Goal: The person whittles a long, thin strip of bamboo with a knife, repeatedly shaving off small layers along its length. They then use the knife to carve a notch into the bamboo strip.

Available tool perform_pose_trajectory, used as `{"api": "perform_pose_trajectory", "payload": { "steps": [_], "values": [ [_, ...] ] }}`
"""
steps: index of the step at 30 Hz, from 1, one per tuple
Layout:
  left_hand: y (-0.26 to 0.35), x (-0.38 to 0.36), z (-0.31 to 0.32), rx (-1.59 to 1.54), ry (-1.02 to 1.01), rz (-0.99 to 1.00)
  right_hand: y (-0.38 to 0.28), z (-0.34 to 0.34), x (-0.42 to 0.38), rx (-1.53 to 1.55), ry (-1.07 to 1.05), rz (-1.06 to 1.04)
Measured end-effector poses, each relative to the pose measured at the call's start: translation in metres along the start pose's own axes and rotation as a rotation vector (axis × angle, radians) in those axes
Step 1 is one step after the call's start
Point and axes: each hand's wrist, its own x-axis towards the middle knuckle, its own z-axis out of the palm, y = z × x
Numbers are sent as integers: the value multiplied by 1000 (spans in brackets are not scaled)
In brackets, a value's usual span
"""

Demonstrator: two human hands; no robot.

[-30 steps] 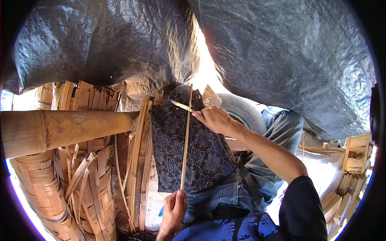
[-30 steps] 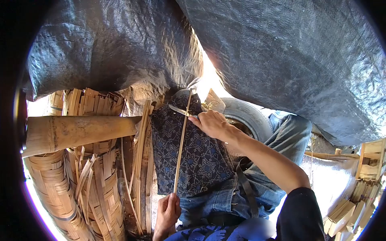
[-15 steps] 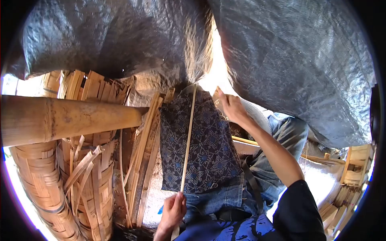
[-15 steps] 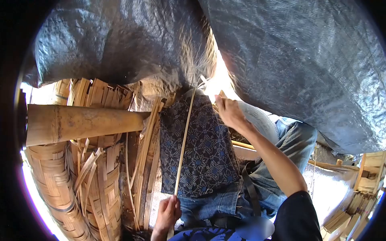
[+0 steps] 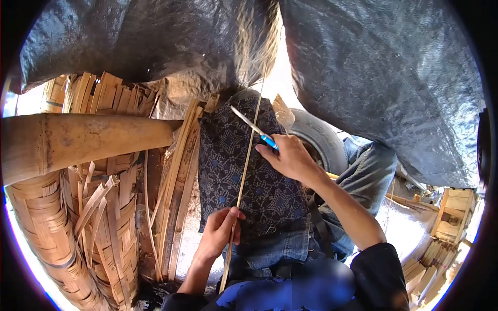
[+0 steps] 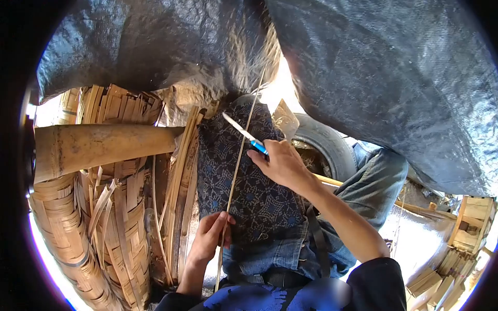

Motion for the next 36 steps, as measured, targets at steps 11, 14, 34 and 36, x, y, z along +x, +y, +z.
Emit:
{"api": "perform_pose_trajectory", "payload": {
  "steps": [11, 14, 34, 36],
  "values": [
    [0, 2, 12, -276, -134, -5, -23, 6, -6, 974, -103, 419],
    [1, 2, 13, -262, -158, -1, -22, 3, -4, 991, -59, 418],
    [-4, 13, -1, -477, -242, -117, -20, -22, -48, 113, -229, 20],
    [2, 18, -2, -527, -267, -131, -17, -15, -55, 26, -200, -46]
  ]
}}
